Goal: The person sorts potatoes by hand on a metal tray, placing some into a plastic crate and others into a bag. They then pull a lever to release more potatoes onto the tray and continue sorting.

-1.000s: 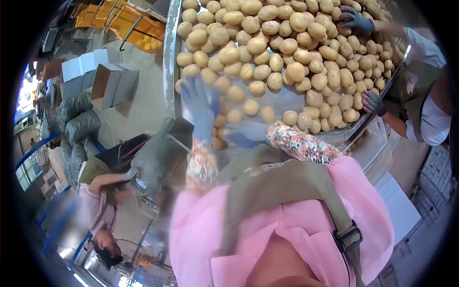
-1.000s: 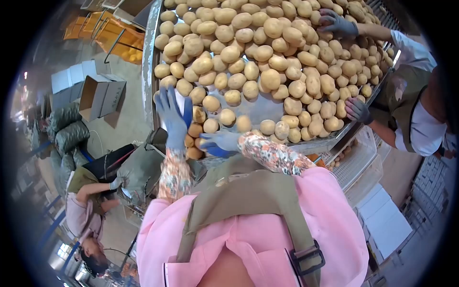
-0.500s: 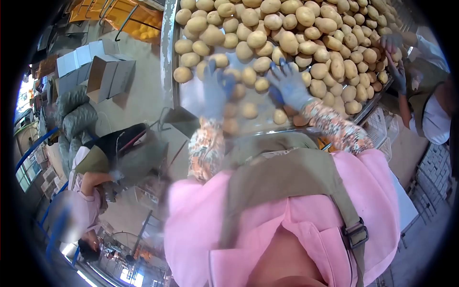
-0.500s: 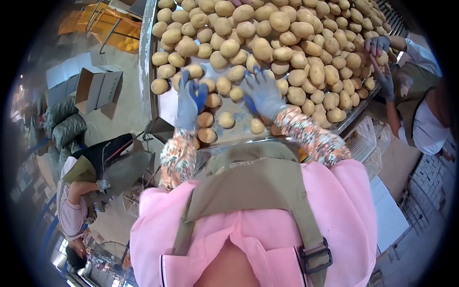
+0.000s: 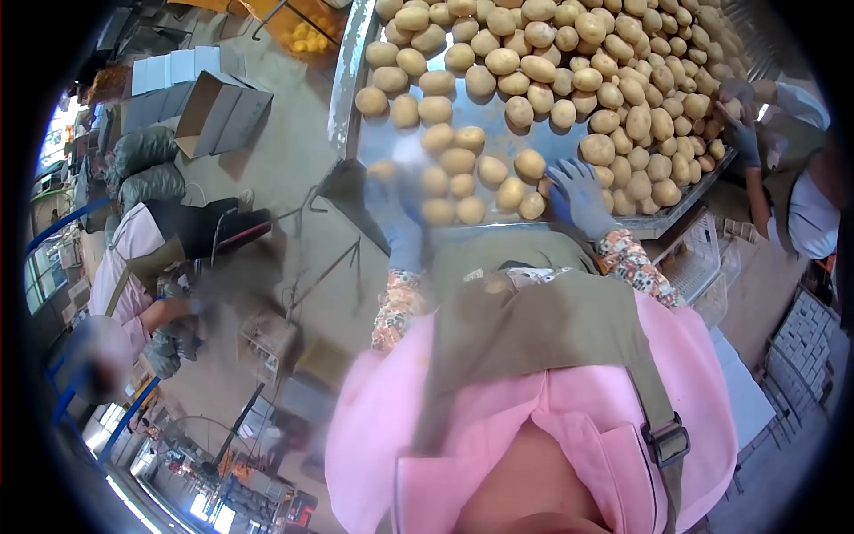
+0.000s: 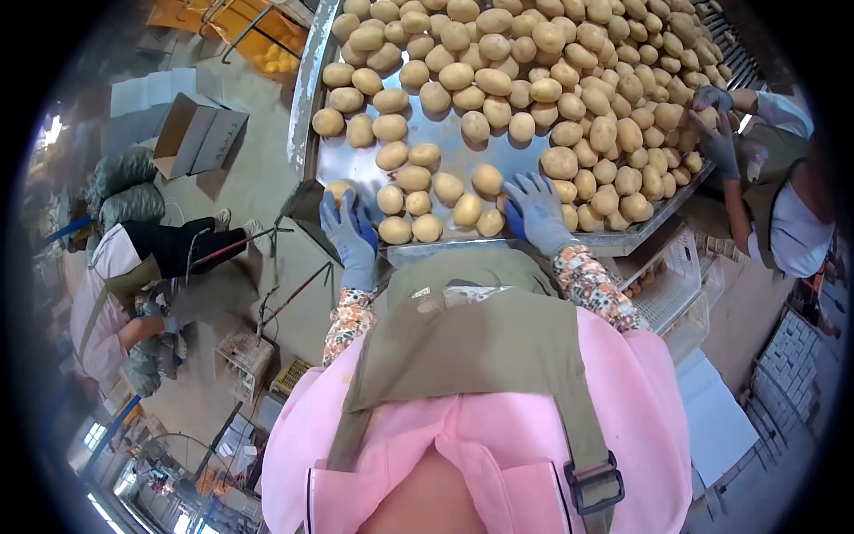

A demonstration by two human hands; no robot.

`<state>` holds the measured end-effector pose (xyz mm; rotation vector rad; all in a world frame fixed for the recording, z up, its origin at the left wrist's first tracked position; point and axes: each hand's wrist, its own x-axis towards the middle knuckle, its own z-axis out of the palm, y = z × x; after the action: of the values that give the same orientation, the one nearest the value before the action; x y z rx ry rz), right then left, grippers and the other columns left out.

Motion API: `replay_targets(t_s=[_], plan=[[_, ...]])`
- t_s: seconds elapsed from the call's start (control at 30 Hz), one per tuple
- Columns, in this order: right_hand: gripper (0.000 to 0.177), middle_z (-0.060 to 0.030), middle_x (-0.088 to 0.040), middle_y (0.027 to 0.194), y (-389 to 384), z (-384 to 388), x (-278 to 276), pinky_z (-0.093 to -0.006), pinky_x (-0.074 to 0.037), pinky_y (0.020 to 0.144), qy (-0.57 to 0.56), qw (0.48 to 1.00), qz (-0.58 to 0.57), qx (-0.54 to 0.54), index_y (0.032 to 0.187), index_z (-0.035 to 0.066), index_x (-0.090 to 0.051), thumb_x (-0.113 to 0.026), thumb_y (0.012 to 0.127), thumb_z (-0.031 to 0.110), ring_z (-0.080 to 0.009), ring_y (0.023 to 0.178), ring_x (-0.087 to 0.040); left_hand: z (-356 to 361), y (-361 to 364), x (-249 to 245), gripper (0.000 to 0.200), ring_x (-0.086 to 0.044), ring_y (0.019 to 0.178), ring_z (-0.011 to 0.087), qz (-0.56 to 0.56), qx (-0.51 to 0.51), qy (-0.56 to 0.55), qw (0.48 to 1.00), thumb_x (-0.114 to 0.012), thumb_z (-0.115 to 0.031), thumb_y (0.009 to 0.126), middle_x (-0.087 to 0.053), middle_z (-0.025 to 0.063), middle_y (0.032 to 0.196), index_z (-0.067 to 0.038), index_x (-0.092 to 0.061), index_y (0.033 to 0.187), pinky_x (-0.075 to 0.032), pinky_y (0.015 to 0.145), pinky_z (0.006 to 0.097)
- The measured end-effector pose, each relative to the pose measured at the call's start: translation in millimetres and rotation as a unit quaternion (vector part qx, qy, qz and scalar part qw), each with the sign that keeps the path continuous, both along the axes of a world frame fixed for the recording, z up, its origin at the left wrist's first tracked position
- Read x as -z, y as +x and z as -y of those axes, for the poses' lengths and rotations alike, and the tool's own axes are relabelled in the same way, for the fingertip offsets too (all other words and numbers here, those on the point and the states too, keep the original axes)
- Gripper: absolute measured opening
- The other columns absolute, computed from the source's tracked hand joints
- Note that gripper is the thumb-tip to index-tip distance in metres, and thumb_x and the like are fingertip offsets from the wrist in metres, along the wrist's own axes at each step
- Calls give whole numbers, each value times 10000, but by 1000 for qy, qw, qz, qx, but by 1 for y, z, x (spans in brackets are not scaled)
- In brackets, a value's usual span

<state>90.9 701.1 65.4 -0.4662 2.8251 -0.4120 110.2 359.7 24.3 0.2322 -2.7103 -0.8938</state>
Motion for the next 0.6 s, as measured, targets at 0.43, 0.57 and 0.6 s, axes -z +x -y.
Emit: replay_targets(t_s=[0.43, 0.57, 0.6], plan=[[301, -163, -572, 1242, 3, 66, -14, -454, -384, 1004, -174, 984, 12, -19, 1157, 173, -630, -590, 859, 190, -321, 1164, -537, -100, -122, 21, 416, -581, 1072, 347, 12, 233, -285, 930, -623, -297, 854, -590, 235, 1166, -101, -561, 1215, -465, 885, 482], [320, -164, -586, 1237, 2, 20, 6, -443, -341, 1063, -160, 974, -48, 151, 1180, 162, -629, -584, 864, 181, -343, 1173, -534, -86, -126, 20, 484, -609, 977, 350, 199, 182, 236, 934, -664, -434, 793, -624, 167, 1072, -72, -589, 1105, -473, 817, 482], [326, -157, -586, 1238, 11, 4, 16, -439, -332, 1070, -82, 989, -26, 119, 1185, 149, -627, -582, 865, 187, -350, 1171, -533, -81, -127, -5, 483, -608, 971, 361, 220, 251, 72, 940, -661, -430, 797, -626, 172, 1083, -62, -590, 1100, -474, 809, 487]])
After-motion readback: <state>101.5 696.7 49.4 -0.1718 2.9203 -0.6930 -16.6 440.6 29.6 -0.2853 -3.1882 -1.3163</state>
